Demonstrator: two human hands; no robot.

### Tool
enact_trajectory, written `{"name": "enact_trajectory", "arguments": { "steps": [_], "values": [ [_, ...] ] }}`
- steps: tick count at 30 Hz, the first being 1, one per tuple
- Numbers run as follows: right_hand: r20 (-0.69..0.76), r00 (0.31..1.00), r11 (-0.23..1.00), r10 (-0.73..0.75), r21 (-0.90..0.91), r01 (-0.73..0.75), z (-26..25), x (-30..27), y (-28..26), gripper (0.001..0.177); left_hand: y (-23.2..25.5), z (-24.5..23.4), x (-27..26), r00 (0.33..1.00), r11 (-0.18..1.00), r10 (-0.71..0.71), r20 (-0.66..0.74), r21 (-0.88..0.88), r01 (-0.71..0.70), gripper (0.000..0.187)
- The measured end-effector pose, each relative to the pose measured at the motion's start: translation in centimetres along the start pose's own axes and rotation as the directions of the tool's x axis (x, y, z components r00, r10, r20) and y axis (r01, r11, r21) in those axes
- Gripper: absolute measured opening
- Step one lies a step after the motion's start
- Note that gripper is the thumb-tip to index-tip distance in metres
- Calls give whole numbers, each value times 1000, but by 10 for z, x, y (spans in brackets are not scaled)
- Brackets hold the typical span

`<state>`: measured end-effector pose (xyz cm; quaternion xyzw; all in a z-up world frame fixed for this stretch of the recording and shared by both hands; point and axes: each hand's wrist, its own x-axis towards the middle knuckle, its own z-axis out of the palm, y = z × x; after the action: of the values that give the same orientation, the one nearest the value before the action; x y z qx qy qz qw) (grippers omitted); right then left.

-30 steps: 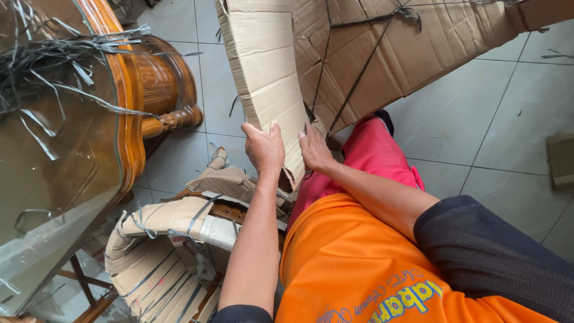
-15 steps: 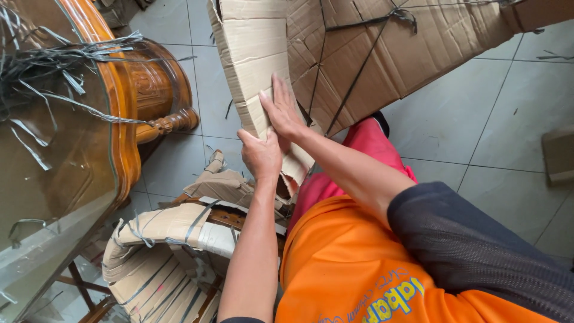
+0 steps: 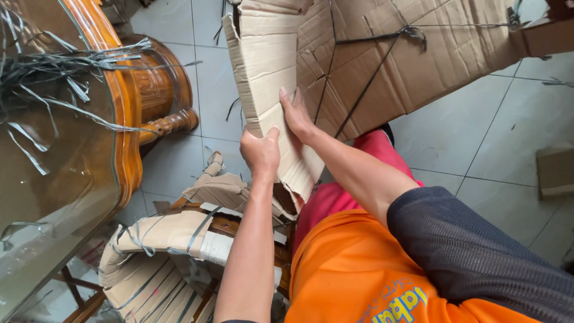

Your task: The person unwraps furniture by untying and removing cardboard and string by hand.

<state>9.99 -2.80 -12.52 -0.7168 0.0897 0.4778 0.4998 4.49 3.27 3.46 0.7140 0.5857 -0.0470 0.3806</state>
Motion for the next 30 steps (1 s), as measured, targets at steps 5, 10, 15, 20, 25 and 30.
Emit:
{"name": "enact_trajectory", "arguments": {
  "steps": [5, 10, 15, 20, 25, 30],
  "values": [
    [-104, 995, 992, 10, 124, 3, 5, 12, -5, 94, -8, 4, 4, 999, 1000, 3, -50, 1, -3, 28],
    [-145, 982, 981, 121, 170, -95, 7, 25, -5, 90, -5, 3, 4, 999, 999, -44, -16, 6, 44, 33],
    [-134, 989, 996, 63, 74, -53, 10, 18, -14, 85, -8, -1, 5, 996, 996, -85, 6, -10, 85, 31],
    [-162, 986, 957, -41, -290, -8, 2, 1, -21, 69, 0, -7, 0, 993, 993, -117, 8, -1, 117, 34],
    [13, 997, 972, -77, -223, 78, -15, -108, -112, 69, 31, -28, -13, 990, 992, -119, 77, 45, 116, 33],
    [134, 978, 977, -158, -121, 174, -12, -164, -145, 83, 19, -30, -11, 983, 991, -131, 126, 56, 125, 38]
  ]
}}
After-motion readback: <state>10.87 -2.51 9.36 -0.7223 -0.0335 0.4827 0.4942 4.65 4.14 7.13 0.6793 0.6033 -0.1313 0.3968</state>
